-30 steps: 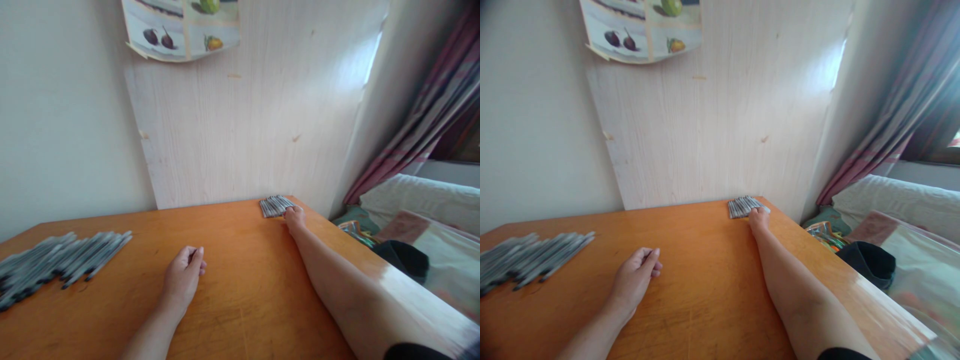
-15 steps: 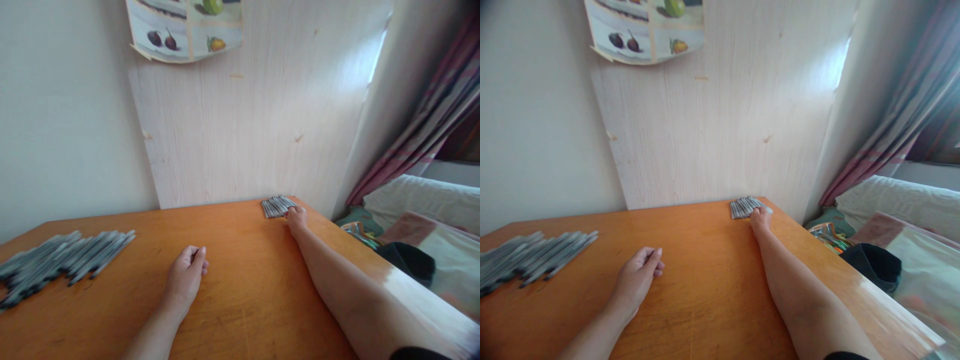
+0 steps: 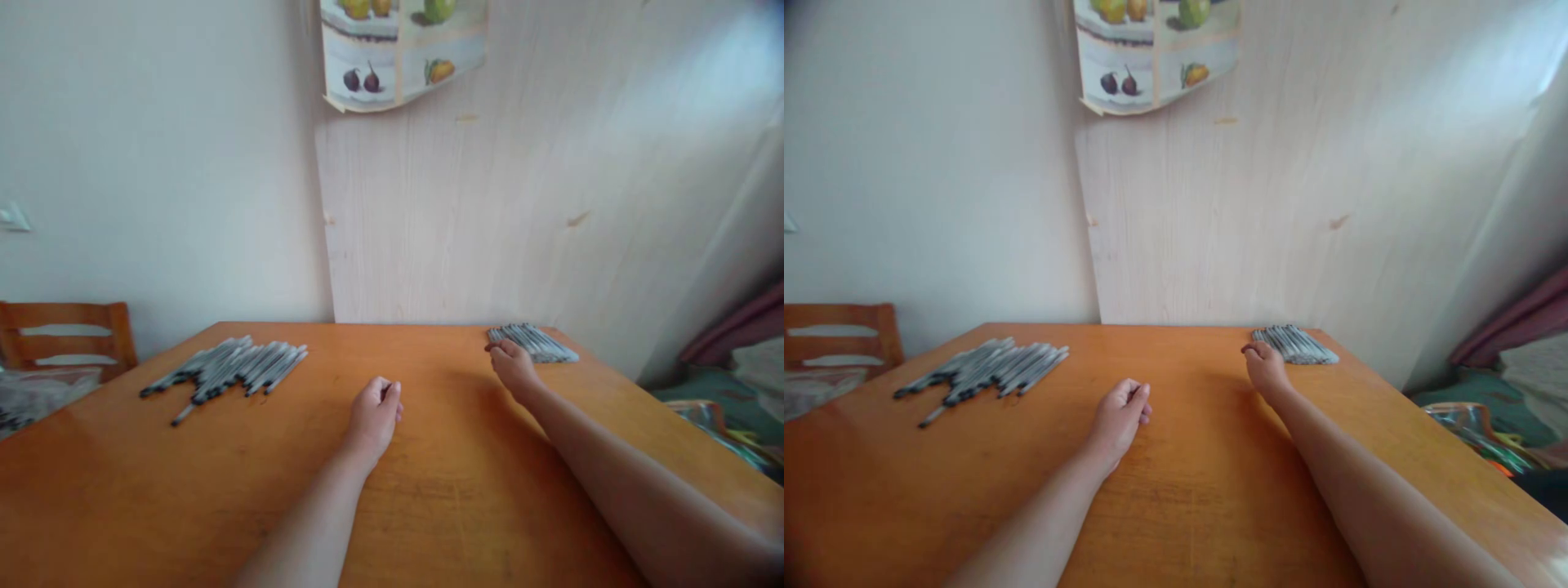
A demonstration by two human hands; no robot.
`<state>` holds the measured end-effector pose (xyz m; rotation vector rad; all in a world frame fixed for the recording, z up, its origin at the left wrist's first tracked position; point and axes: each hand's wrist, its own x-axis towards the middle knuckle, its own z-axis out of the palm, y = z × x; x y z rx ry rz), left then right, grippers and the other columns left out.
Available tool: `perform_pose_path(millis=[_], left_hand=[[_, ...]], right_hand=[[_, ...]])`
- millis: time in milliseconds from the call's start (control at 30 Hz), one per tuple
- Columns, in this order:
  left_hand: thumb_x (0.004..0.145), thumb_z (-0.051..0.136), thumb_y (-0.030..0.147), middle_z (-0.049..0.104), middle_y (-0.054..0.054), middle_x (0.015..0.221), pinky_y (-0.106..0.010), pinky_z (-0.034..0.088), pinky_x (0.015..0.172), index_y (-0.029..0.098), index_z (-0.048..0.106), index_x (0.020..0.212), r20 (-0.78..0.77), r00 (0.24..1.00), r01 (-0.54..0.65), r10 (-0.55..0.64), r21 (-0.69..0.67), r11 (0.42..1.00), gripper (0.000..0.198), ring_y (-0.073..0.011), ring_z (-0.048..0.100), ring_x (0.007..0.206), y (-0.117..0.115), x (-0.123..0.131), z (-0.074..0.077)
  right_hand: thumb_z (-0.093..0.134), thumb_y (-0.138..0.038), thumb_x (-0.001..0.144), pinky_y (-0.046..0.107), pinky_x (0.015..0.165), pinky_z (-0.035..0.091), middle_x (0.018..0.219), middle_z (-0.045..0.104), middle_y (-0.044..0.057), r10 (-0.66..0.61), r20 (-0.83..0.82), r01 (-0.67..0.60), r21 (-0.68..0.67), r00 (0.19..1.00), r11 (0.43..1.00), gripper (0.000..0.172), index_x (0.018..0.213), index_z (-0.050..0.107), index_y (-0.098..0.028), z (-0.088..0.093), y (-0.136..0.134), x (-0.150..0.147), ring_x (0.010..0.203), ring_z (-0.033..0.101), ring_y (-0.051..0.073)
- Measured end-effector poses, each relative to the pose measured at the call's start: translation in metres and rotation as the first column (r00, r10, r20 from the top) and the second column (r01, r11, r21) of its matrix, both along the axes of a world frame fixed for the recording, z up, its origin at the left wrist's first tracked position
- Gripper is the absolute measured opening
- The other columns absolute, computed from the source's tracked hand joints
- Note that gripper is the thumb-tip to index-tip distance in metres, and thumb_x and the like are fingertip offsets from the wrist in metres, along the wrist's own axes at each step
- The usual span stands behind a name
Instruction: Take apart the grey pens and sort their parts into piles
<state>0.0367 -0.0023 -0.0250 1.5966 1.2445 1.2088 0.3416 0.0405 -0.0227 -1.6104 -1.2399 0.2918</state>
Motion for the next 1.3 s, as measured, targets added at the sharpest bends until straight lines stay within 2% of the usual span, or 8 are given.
perform_pose_path(millis=[133, 333, 500, 667, 967, 1133, 1233, 1300], left_hand=[[0.086, 0.048, 0.047, 0.06, 0.0, 0.061, -0.024, 0.041, 0.053, 0.021, 0.051, 0.076, 0.01, 1.0, 0.013, -0.013, 0.006, 1.0, 0.029, -0.0132, 0.056, 0.054, 0.001, 0.0, -0.003], [0.086, 0.048, 0.045, 0.06, -0.001, 0.061, -0.024, 0.04, 0.051, 0.021, 0.048, 0.075, 0.042, 0.999, 0.014, -0.013, -0.02, 1.0, 0.027, -0.0128, 0.056, 0.052, 0.0, 0.002, -0.003], [0.087, 0.048, 0.044, 0.06, -0.001, 0.062, -0.024, 0.039, 0.05, 0.021, 0.049, 0.076, 0.042, 0.999, 0.004, -0.003, -0.03, 1.0, 0.026, -0.0126, 0.054, 0.051, 0.001, 0.003, -0.003], [0.086, 0.049, 0.046, 0.062, -0.003, 0.067, -0.026, 0.042, 0.057, 0.02, 0.052, 0.077, 0.014, 1.0, -0.001, 0.001, 0.008, 1.0, 0.028, -0.0141, 0.056, 0.059, 0.006, 0.002, -0.011], [0.087, 0.049, 0.047, 0.061, -0.003, 0.067, -0.025, 0.042, 0.057, 0.02, 0.052, 0.08, 0.127, 0.992, -0.006, 0.002, 0.027, 1.0, 0.028, -0.0137, 0.057, 0.06, 0.008, 0.002, -0.02], [0.088, 0.049, 0.04, 0.06, -0.003, 0.067, -0.024, 0.043, 0.055, 0.02, 0.049, 0.08, 0.265, 0.957, -0.109, 0.117, -0.046, 0.993, 0.021, -0.0128, 0.057, 0.057, 0.01, -0.004, -0.01], [0.088, 0.046, 0.037, 0.06, -0.003, 0.068, -0.025, 0.043, 0.055, 0.02, 0.048, 0.08, 0.301, 0.919, -0.241, 0.256, -0.086, 0.967, 0.019, -0.013, 0.056, 0.057, 0.017, -0.016, 0.003], [0.089, 0.042, 0.037, 0.061, -0.005, 0.071, -0.026, 0.043, 0.057, 0.02, 0.048, 0.083, 0.318, 0.903, -0.27, 0.288, -0.099, 0.958, 0.019, -0.0142, 0.057, 0.06, 0.023, -0.031, 0.014]], right_hand=[[0.042, -0.027, 0.075, 0.027, 0.058, 0.04, 0.068, 0.061, 0.004, 0.18, 0.055, -0.173, -0.123, 0.982, 0.977, 0.031, 0.088, 0.067, -0.014, 0.004, -0.009, -0.039, 0.063, 0.054, 0.017], [0.043, -0.019, 0.077, 0.028, 0.08, 0.044, 0.093, 0.069, 0.008, 0.353, 0.226, -0.301, -0.234, 0.908, 0.924, 0.025, 0.084, 0.067, -0.017, 0.002, -0.021, -0.079, 0.091, 0.061, 0.019], [0.046, -0.022, 0.08, 0.029, 0.08, 0.044, 0.093, 0.07, 0.007, 0.371, 0.268, -0.286, -0.308, 0.889, 0.907, 0.023, 0.088, 0.067, -0.018, -0.004, -0.034, -0.107, 0.09, 0.062, 0.02], [0.045, -0.029, 0.082, 0.03, 0.077, 0.043, 0.09, 0.07, 0.008, 0.367, 0.342, -0.245, -0.351, 0.865, 0.904, 0.026, 0.093, 0.066, -0.02, 0.001, -0.052, -0.133, 0.089, 0.063, 0.021], [0.038, -0.037, 0.087, 0.033, 0.069, 0.041, 0.094, 0.07, 0.012, 0.264, 0.468, -0.065, -0.399, 0.843, 0.915, 0.032, 0.098, 0.064, -0.021, 0.005, -0.066, -0.147, 0.09, 0.064, 0.025], [0.037, -0.041, 0.088, 0.035, 0.069, 0.043, 0.097, 0.069, 0.013, 0.259, 0.518, -0.011, -0.434, 0.815, 0.901, 0.035, 0.101, 0.063, -0.023, 0.004, -0.067, -0.15, 0.09, 0.064, 0.027], [0.037, -0.043, 0.088, 0.036, 0.069, 0.044, 0.094, 0.069, 0.013, 0.268, 0.529, -0.01, -0.44, 0.805, 0.898, 0.036, 0.102, 0.063, -0.023, 0.002, -0.067, -0.15, 0.09, 0.065, 0.027], [0.037, -0.045, 0.088, 0.038, 0.069, 0.044, 0.094, 0.069, 0.013, 0.272, 0.528, -0.008, -0.448, 0.804, 0.894, 0.037, 0.101, 0.063, -0.023, 0.001, -0.067, -0.149, 0.089, 0.065, 0.029]])
